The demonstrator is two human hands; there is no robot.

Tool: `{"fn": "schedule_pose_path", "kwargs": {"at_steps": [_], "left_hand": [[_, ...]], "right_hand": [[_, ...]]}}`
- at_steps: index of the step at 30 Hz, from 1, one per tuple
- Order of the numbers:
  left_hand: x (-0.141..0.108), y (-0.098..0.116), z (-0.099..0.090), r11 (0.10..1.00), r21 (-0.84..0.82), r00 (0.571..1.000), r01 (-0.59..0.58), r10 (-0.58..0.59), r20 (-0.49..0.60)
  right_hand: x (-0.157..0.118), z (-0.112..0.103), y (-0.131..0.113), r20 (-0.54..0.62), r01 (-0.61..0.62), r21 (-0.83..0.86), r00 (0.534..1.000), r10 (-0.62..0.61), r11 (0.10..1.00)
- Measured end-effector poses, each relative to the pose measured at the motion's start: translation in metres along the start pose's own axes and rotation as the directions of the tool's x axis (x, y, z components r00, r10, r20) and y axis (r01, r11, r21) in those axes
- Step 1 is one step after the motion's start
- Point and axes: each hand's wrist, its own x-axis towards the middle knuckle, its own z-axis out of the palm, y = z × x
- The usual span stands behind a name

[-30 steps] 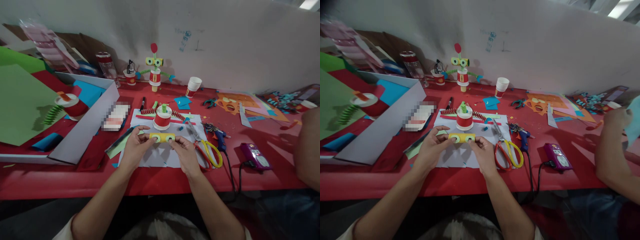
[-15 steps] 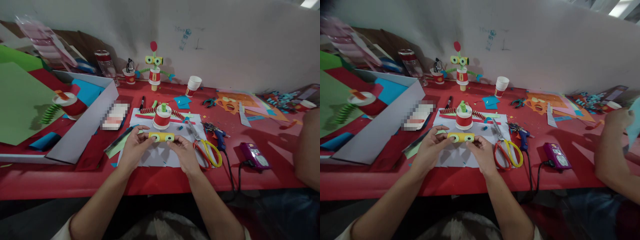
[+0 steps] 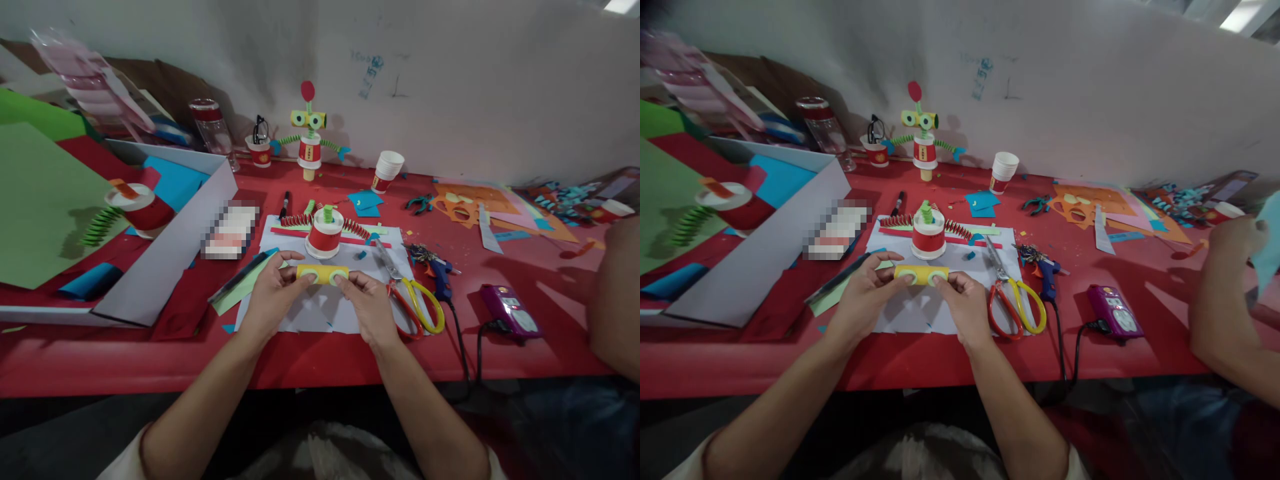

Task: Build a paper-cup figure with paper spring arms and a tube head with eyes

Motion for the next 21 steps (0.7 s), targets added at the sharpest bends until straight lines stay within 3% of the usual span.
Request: {"fn": "schedule_pose_path", "kwargs": {"at_steps": [21], "left_hand": [[0.0, -0.0008, 0.0009, 0.999, -0.046, 0.999, 0.027, -0.027, -0.018]], "right_hand": [[-0.0002, 0.002, -0.0015, -0.026, -0.048, 0.053, 0.998, 0.049, 0.997]]}}
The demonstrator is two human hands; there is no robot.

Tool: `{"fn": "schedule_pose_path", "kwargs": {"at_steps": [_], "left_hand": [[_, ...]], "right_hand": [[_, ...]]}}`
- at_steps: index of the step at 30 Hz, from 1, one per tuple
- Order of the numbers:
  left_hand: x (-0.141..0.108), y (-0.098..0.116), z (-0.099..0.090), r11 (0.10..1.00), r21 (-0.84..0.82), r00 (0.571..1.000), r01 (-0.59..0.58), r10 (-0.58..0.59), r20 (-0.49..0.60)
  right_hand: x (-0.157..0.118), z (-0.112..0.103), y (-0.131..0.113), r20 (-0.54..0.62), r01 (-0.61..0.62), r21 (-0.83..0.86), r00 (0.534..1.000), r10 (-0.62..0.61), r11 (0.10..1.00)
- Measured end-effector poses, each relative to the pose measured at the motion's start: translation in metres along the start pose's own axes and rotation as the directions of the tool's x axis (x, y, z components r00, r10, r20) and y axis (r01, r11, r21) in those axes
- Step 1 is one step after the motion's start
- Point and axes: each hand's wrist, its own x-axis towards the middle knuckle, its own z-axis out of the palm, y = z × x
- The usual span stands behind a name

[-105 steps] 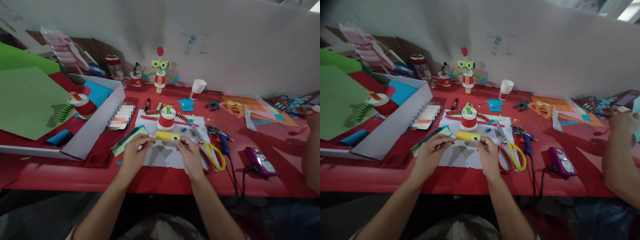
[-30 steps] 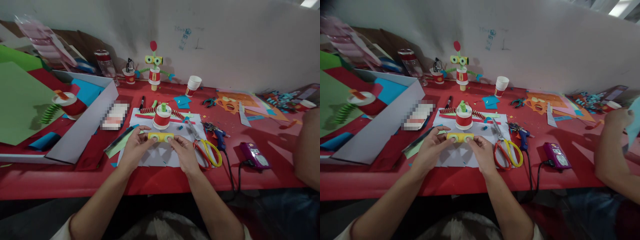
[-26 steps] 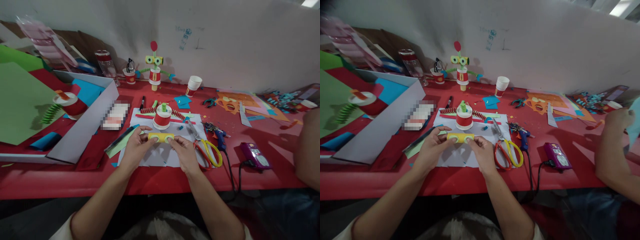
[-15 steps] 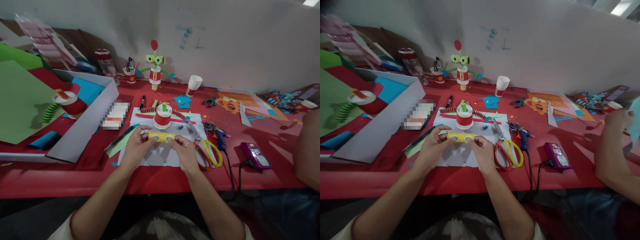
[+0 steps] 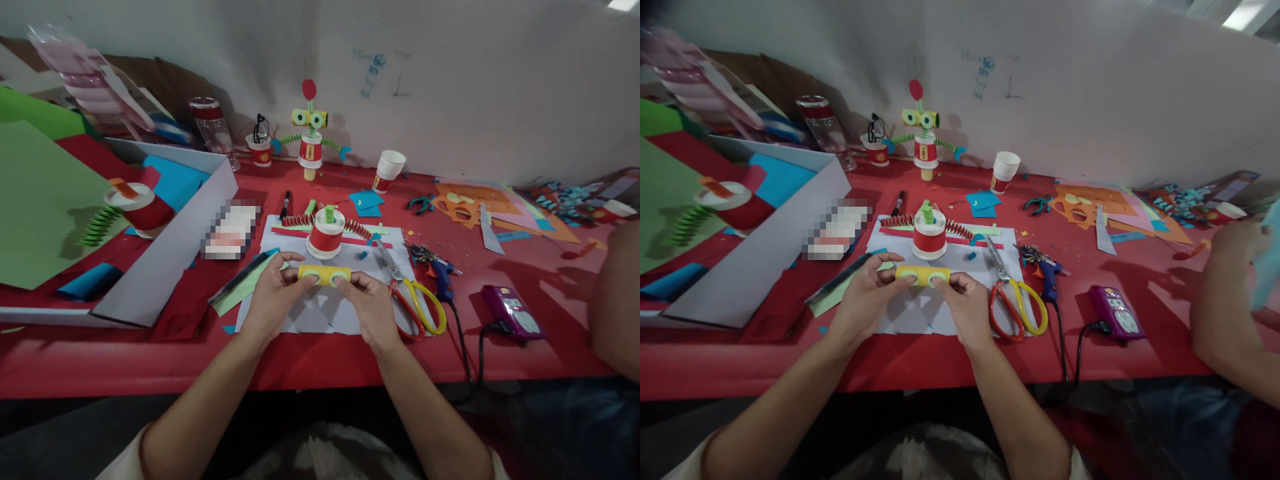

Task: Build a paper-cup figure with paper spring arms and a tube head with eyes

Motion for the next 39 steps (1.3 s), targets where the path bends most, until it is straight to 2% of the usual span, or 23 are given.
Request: {"fn": "schedule_pose_path", "kwargs": {"at_steps": [18, 24, 31, 39], "left_hand": [[0.0018, 0.0004, 0.0028, 0.998, -0.044, 0.999, 0.042, -0.043, -0.015], [0.0016, -0.0004, -0.0024, 0.999, 0.006, 0.997, -0.035, 0.035, -0.07], [-0.0016, 0.0035, -0.0033, 1.0, -0.017, 1.0, -0.006, 0.005, -0.03], [-0.0006, 0.0021, -0.004, 1.0, -0.016, 1.0, 0.006, -0.006, 0.003]], "right_hand": [[-0.0005, 0.0025, -0.003, -0.035, 0.006, -0.021, 0.999, -0.006, 1.0], [-0.0018, 0.0017, -0.0063, -0.017, 0.029, -0.036, 0.999, -0.029, 0.999], [-0.0033, 0.0015, -0.0074, 0.026, 0.05, -0.037, 0.998, -0.049, 0.998], [-0.0038, 0.0007, -0.006, 0.007, 0.032, -0.067, 0.999, -0.031, 0.997]]}}
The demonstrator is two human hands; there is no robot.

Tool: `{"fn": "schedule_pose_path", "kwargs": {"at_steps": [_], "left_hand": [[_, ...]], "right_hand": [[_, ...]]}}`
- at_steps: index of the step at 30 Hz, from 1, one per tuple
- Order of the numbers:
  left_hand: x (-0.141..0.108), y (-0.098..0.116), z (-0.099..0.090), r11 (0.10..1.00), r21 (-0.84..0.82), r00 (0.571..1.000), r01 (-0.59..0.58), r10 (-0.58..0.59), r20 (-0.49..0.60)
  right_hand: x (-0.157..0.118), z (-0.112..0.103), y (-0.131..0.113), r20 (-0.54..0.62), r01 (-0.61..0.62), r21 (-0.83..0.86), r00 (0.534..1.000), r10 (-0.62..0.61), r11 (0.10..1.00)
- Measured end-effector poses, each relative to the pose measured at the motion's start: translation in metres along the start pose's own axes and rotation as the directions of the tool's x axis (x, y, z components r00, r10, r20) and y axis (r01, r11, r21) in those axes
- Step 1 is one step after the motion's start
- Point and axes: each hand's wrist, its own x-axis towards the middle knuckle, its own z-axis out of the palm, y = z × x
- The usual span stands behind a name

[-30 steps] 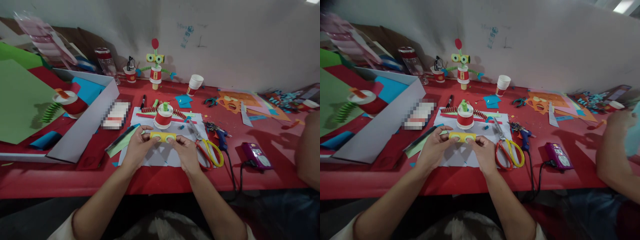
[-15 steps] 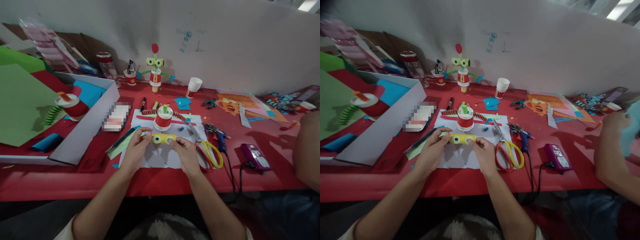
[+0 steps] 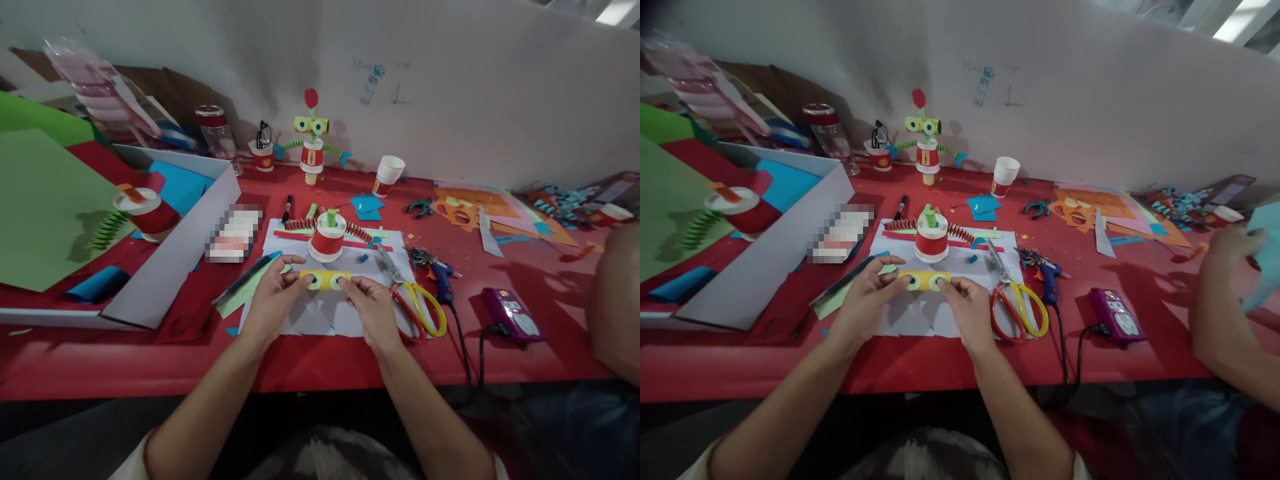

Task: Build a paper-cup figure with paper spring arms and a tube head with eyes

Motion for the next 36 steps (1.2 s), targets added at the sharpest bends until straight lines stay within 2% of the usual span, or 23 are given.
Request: {"fn": "schedule_pose_path", "kwargs": {"at_steps": [10, 15, 23, 31, 36], "left_hand": [[0.001, 0.0, 0.001, 0.999, -0.038, 1.0, 0.009, -0.009, -0.008], [0.001, -0.001, 0.0, 1.0, -0.023, 0.999, -0.006, 0.007, 0.035], [0.001, -0.003, -0.009, 0.984, 0.146, 0.992, -0.098, 0.084, 0.095], [-0.003, 0.001, -0.007, 0.995, 0.071, 0.996, -0.071, 0.067, 0.062], [-0.003, 0.003, -0.005, 0.996, 0.039, 0.997, -0.074, 0.073, 0.028]], "right_hand": [[0.001, -0.002, 0.007, -0.014, 0.004, -0.028, 1.0, -0.004, 1.0], [0.001, 0.0, 0.005, -0.027, 0.006, -0.014, 1.0, -0.006, 1.0], [0.001, -0.002, 0.003, -0.025, 0.018, 0.043, 1.0, -0.017, 0.999], [0.001, -0.002, 0.008, -0.002, 0.058, 0.162, 0.998, -0.058, 0.985], [0.0, -0.002, 0.008, 0.023, 0.052, 0.123, 0.998, -0.055, 0.991]]}}
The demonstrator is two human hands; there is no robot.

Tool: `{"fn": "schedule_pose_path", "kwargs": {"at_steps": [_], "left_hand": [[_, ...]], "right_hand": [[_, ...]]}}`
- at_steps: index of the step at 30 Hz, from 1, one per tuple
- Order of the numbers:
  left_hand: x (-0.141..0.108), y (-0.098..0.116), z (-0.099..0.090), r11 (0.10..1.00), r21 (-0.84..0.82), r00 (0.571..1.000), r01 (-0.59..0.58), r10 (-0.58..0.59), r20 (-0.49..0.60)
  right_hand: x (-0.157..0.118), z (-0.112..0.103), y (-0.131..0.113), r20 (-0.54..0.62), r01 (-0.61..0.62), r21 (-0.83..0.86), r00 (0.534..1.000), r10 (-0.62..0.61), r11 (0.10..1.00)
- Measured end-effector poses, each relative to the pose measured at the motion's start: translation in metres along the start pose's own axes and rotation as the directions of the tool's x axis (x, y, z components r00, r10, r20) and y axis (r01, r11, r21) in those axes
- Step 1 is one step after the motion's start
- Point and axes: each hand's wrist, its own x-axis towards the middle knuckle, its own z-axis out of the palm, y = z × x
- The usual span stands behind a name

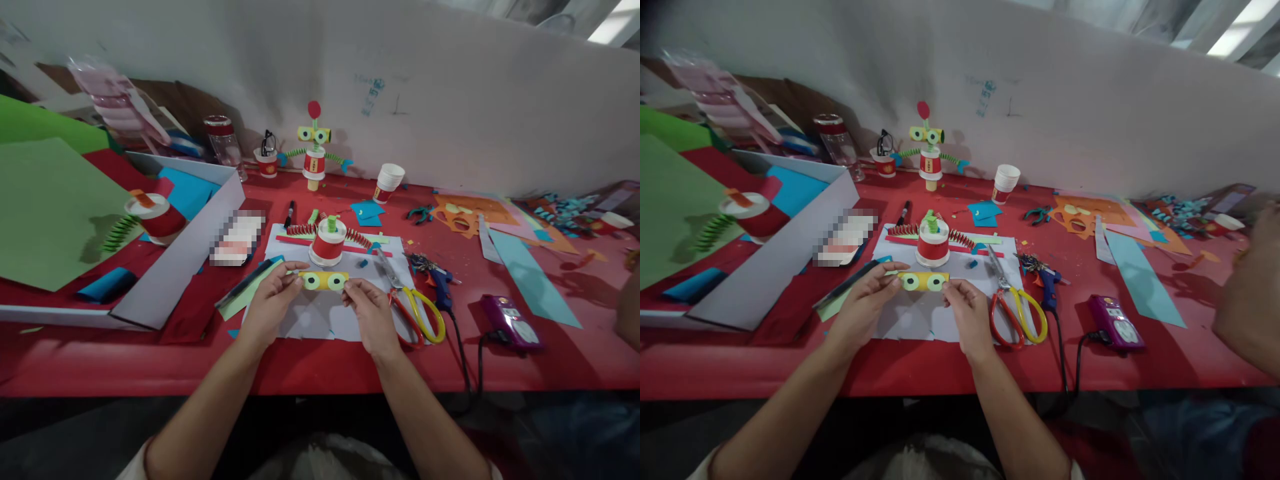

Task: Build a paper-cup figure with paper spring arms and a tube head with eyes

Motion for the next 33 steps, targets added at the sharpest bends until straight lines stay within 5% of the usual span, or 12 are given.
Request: {"fn": "schedule_pose_path", "kwargs": {"at_steps": [13, 21, 26, 29, 31, 33], "left_hand": [[0.001, -0.002, 0.001, 0.998, -0.019, 0.992, 0.055, -0.053, 0.112], [0.0, -0.001, 0.0, 0.999, -0.031, 0.996, 0.044, -0.041, 0.078], [-0.001, 0.0, -0.002, 0.999, -0.052, 0.999, -0.002, 0.004, 0.046], [0.0, -0.003, -0.005, 0.995, -0.093, 0.999, -0.036, 0.036, 0.006], [0.001, -0.004, -0.007, 0.991, -0.127, 0.998, -0.046, 0.04, -0.051], [-0.001, -0.003, -0.007, 0.973, -0.229, 0.992, -0.029, 0.0, -0.124]], "right_hand": [[0.001, 0.001, 0.0, -0.019, 0.022, -0.117, 1.0, -0.024, 0.993], [-0.01, -0.014, -0.002, -0.09, 0.119, -0.248, 0.985, -0.145, 0.961], [-0.01, -0.077, -0.031, -0.18, 0.165, -0.565, 0.932, -0.316, 0.808], [0.004, -0.123, -0.053, -0.097, 0.075, -0.924, 0.902, -0.421, 0.375], [0.012, -0.144, -0.063, -0.086, 0.026, -0.965, 0.907, -0.411, 0.26], [0.017, -0.156, -0.068, -0.111, -0.012, -0.967, 0.917, -0.383, 0.253]]}}
